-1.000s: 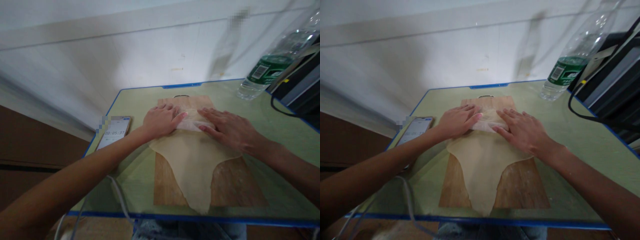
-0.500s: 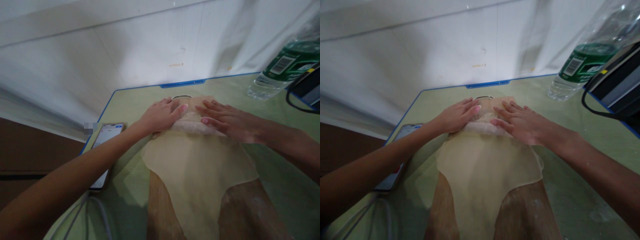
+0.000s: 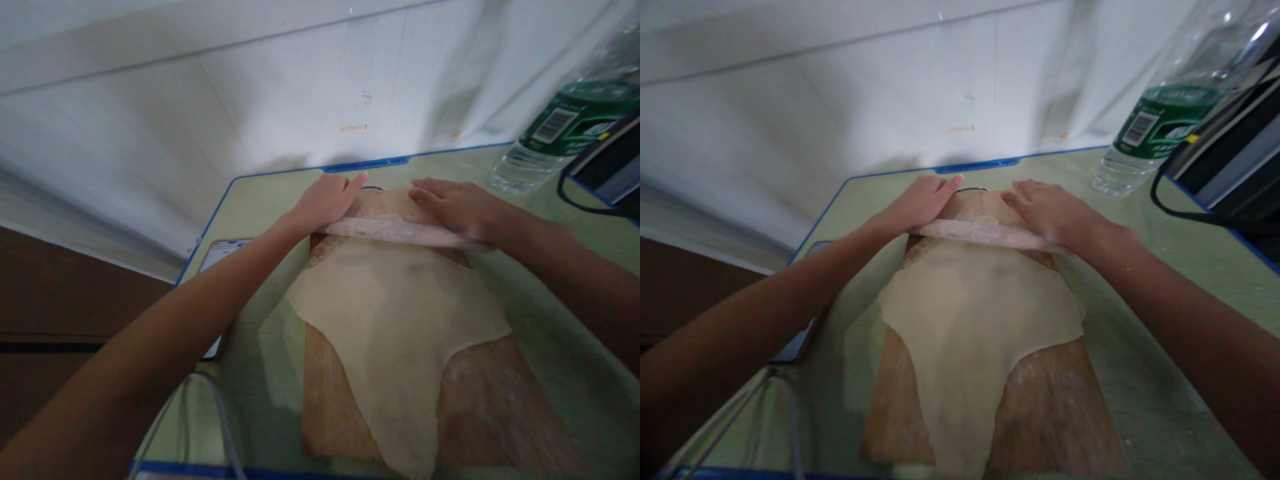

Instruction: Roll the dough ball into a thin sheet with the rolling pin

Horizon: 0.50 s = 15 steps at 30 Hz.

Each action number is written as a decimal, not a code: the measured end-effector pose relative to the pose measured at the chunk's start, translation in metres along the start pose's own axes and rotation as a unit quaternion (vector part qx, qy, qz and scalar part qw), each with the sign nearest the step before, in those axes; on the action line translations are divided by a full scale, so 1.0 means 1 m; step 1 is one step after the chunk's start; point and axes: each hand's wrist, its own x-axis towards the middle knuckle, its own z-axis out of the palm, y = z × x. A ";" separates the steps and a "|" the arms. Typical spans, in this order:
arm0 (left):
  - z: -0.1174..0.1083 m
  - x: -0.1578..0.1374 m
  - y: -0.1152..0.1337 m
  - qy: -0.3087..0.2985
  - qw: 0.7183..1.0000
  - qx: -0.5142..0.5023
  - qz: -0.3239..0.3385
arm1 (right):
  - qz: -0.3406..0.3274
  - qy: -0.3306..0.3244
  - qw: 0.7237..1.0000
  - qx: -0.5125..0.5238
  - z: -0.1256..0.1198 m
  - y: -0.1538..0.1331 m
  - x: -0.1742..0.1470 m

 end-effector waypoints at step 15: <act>-0.005 -0.039 0.008 -0.046 0.992 0.055 -0.101 | -0.036 0.081 0.993 -0.078 0.000 -0.031 -0.042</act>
